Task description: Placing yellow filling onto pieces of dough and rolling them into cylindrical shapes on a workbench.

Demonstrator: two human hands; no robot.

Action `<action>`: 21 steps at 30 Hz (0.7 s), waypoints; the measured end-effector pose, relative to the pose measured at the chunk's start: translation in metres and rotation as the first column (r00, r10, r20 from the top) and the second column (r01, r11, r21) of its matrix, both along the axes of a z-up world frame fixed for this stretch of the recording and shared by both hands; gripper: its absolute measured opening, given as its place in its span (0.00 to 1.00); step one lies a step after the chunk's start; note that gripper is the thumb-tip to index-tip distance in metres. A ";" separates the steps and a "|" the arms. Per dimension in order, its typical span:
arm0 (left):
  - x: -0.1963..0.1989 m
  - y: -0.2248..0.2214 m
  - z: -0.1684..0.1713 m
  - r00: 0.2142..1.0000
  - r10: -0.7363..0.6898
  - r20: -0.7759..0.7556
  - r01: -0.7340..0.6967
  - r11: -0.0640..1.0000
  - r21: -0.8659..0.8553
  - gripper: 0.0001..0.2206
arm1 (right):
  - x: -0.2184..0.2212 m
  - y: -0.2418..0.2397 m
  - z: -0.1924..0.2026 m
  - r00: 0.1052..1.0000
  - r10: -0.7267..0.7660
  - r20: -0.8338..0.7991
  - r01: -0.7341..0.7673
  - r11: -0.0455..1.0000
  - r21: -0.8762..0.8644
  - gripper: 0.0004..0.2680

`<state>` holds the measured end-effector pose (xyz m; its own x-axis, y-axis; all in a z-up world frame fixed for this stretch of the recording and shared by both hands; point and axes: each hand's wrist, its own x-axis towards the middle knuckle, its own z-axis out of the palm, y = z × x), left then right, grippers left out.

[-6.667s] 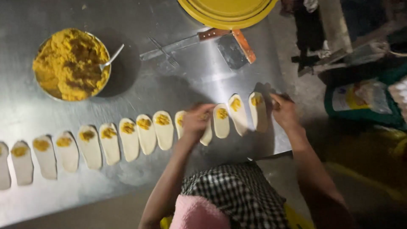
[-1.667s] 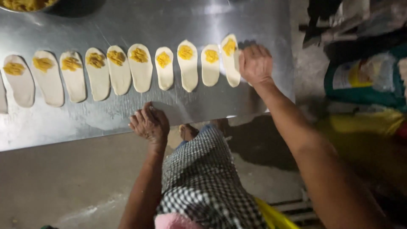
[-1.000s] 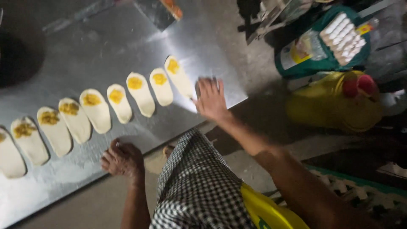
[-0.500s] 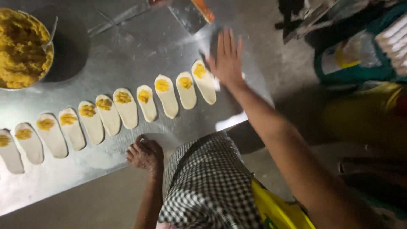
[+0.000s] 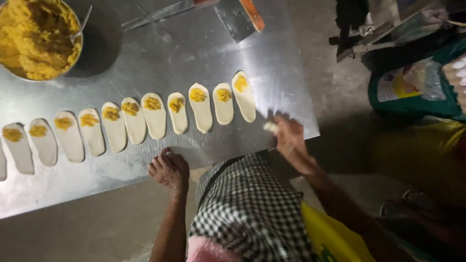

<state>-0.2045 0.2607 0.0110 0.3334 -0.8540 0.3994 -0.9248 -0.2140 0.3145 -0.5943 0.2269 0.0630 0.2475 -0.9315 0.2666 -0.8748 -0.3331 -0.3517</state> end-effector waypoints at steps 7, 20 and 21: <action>-0.006 -0.002 -0.001 0.999 0.038 -0.007 -0.039 0.999 -0.025 0.06 | -0.040 -0.083 -0.005 0.831 -0.356 0.426 0.376 0.926 0.041 0.14; -0.010 -0.015 -0.011 0.997 0.030 -0.065 -0.037 0.994 -0.105 0.06 | -0.042 -0.162 -0.009 0.980 -0.193 -0.040 0.175 0.944 -0.279 0.15; -0.011 -0.016 -0.016 0.995 -0.033 -0.095 0.020 0.991 -0.133 0.06 | -0.036 -0.161 0.008 0.983 -0.169 -0.068 0.141 0.943 -0.303 0.16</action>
<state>-0.2151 0.2443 -0.0046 0.3543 -0.8051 0.4757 -0.8933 -0.1409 0.4269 -0.6299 0.0660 0.0705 0.1424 -0.8431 0.5185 -0.9477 -0.2673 -0.1743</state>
